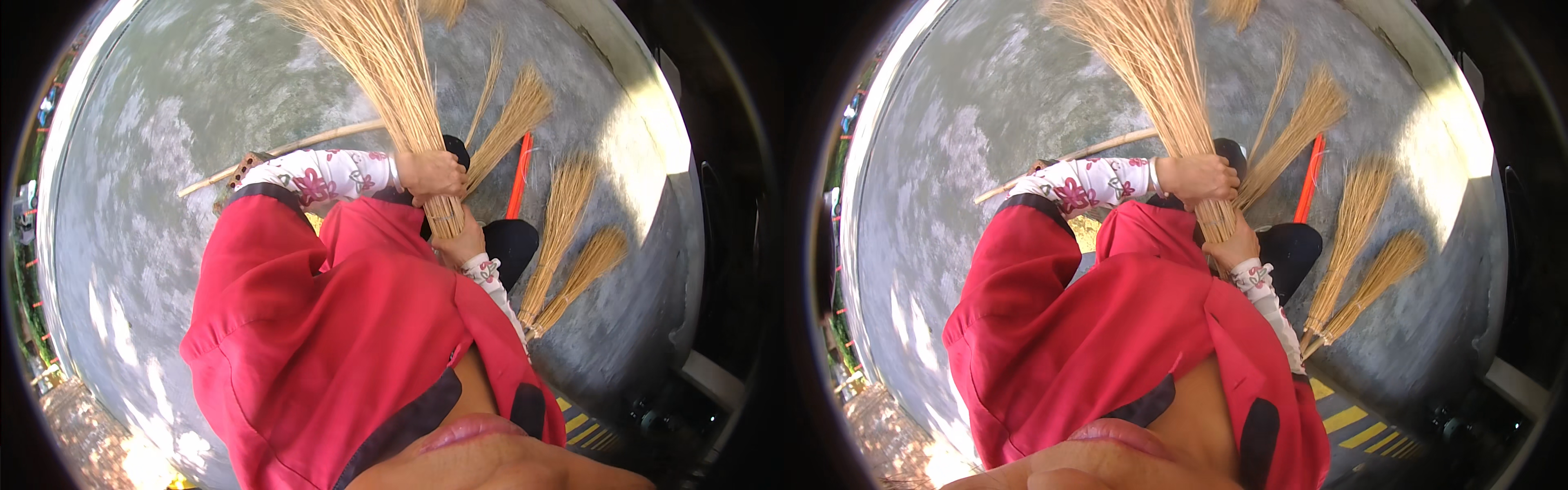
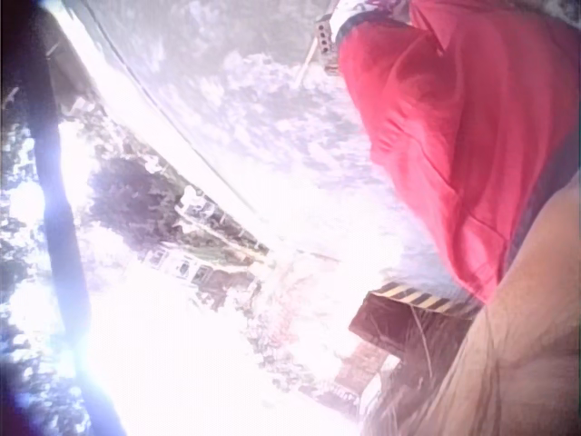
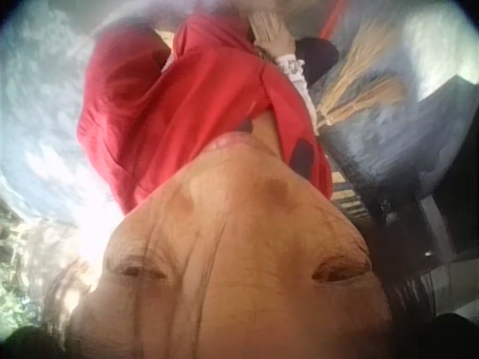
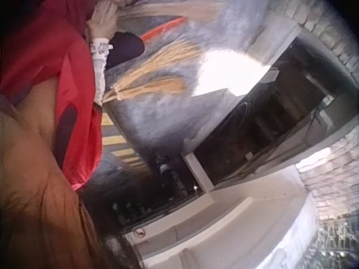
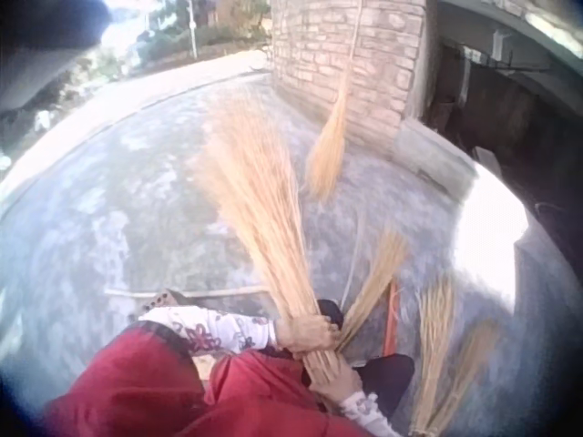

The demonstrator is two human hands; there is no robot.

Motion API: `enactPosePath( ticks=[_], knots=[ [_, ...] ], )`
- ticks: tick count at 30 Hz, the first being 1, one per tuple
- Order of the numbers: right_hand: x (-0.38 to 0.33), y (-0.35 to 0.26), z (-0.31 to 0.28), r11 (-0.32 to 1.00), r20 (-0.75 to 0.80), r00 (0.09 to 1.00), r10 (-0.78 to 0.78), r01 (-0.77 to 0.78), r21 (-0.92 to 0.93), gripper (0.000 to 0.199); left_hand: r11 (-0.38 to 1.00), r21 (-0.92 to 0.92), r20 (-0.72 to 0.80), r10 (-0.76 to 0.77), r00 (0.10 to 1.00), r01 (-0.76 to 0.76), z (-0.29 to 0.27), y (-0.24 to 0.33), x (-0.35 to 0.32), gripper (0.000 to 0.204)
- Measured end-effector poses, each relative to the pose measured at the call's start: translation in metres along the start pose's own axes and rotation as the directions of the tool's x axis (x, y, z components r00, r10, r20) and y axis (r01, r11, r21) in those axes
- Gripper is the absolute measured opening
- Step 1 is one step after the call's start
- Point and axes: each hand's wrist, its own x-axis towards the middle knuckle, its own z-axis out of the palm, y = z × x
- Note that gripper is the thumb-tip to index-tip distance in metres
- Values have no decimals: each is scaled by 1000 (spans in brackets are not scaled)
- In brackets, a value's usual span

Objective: The person gathers dry straw bundles and aligns them into a broom head. They wrap the bundle with string, use pliers to tighten the binding, and trim excess string. The finished broom is set aside on the floor.

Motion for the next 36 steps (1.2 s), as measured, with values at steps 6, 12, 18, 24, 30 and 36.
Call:
enactPosePath(
  ticks=[6, 12, 18, 24, 30, 36],
  knots=[
    [6, 6, -5, 920, 130, 987, -98, 40, 391, 66, 991, 98, 96, -104, 990, 94, 7, 5, 10, 66],
    [10, 18, -19, 886, 224, 973, -51, -59, 460, 49, 941, 319, -249, -31, 968, 112, 5, 28, 15, 72],
    [15, 32, -28, 791, 345, 935, -78, -152, 592, 48, 899, -379, -653, -427, 625, 218, -1, 3, -36, 94],
    [21, 28, -37, 718, 516, 851, -98, -298, 628, 46, -224, -779, 230, -971, 66, -586, 64, -74, -84, 102],
    [18, 26, -29, 842, 407, 912, -40, -189, 505, 50, -332, -153, -8, -941, 337, -931, 92, -127, -30, 74],
    [12, 27, -20, 884, 261, 965, 30, -148, 443, 57, -247, -241, 91, -969, 231, -939, 85, -129, -5, 49]
  ],
)
